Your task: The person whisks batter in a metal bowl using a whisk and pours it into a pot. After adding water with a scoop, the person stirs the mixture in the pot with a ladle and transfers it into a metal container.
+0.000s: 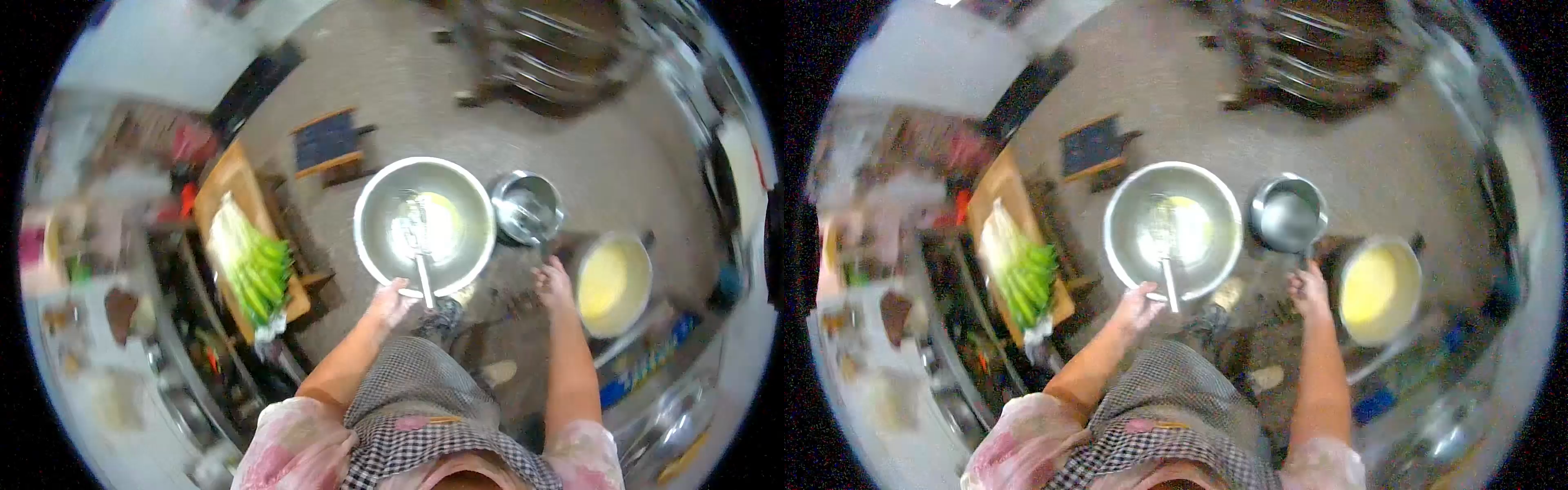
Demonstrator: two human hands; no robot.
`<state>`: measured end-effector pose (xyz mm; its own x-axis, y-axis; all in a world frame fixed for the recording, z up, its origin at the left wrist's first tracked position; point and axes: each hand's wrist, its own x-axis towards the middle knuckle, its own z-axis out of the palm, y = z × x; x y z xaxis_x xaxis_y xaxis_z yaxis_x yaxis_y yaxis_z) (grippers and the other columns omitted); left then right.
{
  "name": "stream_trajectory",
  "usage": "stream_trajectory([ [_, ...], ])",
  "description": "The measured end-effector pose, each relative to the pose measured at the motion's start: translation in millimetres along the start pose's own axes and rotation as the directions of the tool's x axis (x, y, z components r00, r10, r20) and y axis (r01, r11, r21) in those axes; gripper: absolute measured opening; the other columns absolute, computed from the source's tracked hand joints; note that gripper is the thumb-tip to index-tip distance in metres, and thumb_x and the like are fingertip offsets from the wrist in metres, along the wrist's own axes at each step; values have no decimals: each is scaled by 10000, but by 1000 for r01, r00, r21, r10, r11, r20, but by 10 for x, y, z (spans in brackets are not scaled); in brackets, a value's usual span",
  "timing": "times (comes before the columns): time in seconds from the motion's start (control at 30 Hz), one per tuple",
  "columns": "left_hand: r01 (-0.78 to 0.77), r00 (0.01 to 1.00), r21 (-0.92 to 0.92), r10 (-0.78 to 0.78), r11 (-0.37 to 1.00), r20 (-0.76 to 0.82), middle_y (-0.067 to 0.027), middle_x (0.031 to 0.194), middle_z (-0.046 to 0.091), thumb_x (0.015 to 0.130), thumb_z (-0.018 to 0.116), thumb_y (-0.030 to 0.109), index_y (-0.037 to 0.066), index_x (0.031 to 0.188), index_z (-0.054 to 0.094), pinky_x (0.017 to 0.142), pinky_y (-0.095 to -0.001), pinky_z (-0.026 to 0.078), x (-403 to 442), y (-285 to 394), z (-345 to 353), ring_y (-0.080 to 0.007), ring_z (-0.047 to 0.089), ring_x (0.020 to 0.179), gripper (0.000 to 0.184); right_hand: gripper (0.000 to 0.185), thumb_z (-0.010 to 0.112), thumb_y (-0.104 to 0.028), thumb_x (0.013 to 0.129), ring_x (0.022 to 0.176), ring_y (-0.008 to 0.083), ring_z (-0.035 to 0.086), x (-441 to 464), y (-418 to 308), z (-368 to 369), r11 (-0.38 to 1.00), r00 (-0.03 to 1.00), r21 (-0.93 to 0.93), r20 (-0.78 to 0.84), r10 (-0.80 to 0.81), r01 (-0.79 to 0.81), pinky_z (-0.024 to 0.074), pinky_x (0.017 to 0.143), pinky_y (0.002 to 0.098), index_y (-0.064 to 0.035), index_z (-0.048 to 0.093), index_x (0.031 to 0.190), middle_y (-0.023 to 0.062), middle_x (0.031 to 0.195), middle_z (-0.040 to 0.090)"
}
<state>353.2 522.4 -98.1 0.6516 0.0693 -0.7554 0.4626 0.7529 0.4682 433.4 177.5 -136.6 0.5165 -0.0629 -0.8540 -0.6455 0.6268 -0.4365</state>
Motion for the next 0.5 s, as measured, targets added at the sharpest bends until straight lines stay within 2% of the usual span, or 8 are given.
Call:
stream_trajectory([
  [0.03, 90, 995, -11, -90, 996, -50, -197, 997, 510, 823, 450, 0, -98, 1052, 400, 798, -476, 509, -8, 60, -72, -336, 564, 907, 254, 146, 488, -35, 823, 558, 133, 515, 121, -18, 102, 998, 997, 4, -44, -64, 64, 396, 417, 220, -60, 472, 966, 75, 726, 534],
  [0.1, 54, 980, -63, -65, 997, -187, -188, 986, 526, 795, 474, -20, -97, 1033, 436, 715, -432, 533, -33, 0, -128, -314, 575, 893, 253, 216, 493, -54, 835, 590, 160, 542, 717, -101, -147, 1000, 998, 3, 68, 3, -3, 439, 445, 229, -56, 490, 1051, 75, 729, 539],
  [0.17, -33, 993, -123, 18, 992, -114, -163, 917, 556, 791, 474, -23, -62, 1011, 460, 681, -409, 553, -120, -38, -337, -288, 608, 794, 224, 231, 502, -92, 847, 583, 184, 540, 1051, -109, -130, 996, 995, -21, -55, 89, -90, 454, 457, 266, -57, 517, 1074, 69, 733, 543],
  [0.23, -30, 986, -138, 6, 990, -167, -158, 924, 560, 812, 478, 19, -45, 1074, 441, 686, -404, 551, -180, -143, -583, -279, 610, 800, 273, 132, 510, -134, 852, 568, 183, 535, 1160, -73, -77, 990, 985, -91, -146, 96, -111, 463, 464, 267, -58, 551, 953, 55, 704, 539],
  [0.3, -68, 965, -220, 9, 973, -261, -140, 880, 563, 800, 483, -4, -35, 1011, 462, 681, -417, 553, -404, -77, -626, -269, 613, 756, 214, 105, 525, -174, 851, 550, 162, 532, 1103, 2, 141, 952, 981, -259, -145, 128, -162, 479, 471, 268, -74, 536, 882, 42, 655, 532],
  [0.37, -121, 947, -284, 24, 951, -321, -127, 844, 565, 793, 490, -11, -29, 974, 474, 673, -430, 552, -574, -217, -754, -265, 613, 725, 183, 123, 535, -199, 848, 547, 159, 533, 1120, 172, 149, 912, 978, -373, 51, 203, -170, 482, 473, 278, -78, 511, 848, 40, 609, 520],
  [0.43, -185, 937, -332, 63, 925, -345, -117, 818, 567, 793, 499, -4, -27, 966, 478, 664, -442, 548, -769, -412, -907, -267, 611, 706, 176, 84, 535, -177, 841, 536, 161, 543, 695, 359, 482, 800, 986, -592, 47, 157, -99, 447, 406, 257, -100, 531, 809, 26, 610, 520],
  [0.5, -218, 943, -358, 102, 908, -316, -124, 781, 566, 790, 513, 14, -38, 959, 480, 664, -459, 534, -1079, -551, -993, -280, 605, 704, 180, 69, 491, -171, 851, 529, 145, 513, 673, 620, 507, 741, 948, -670, 200, 246, -51, 408, 404, 261, -107, 517, 845, 19, 623, 506],
])
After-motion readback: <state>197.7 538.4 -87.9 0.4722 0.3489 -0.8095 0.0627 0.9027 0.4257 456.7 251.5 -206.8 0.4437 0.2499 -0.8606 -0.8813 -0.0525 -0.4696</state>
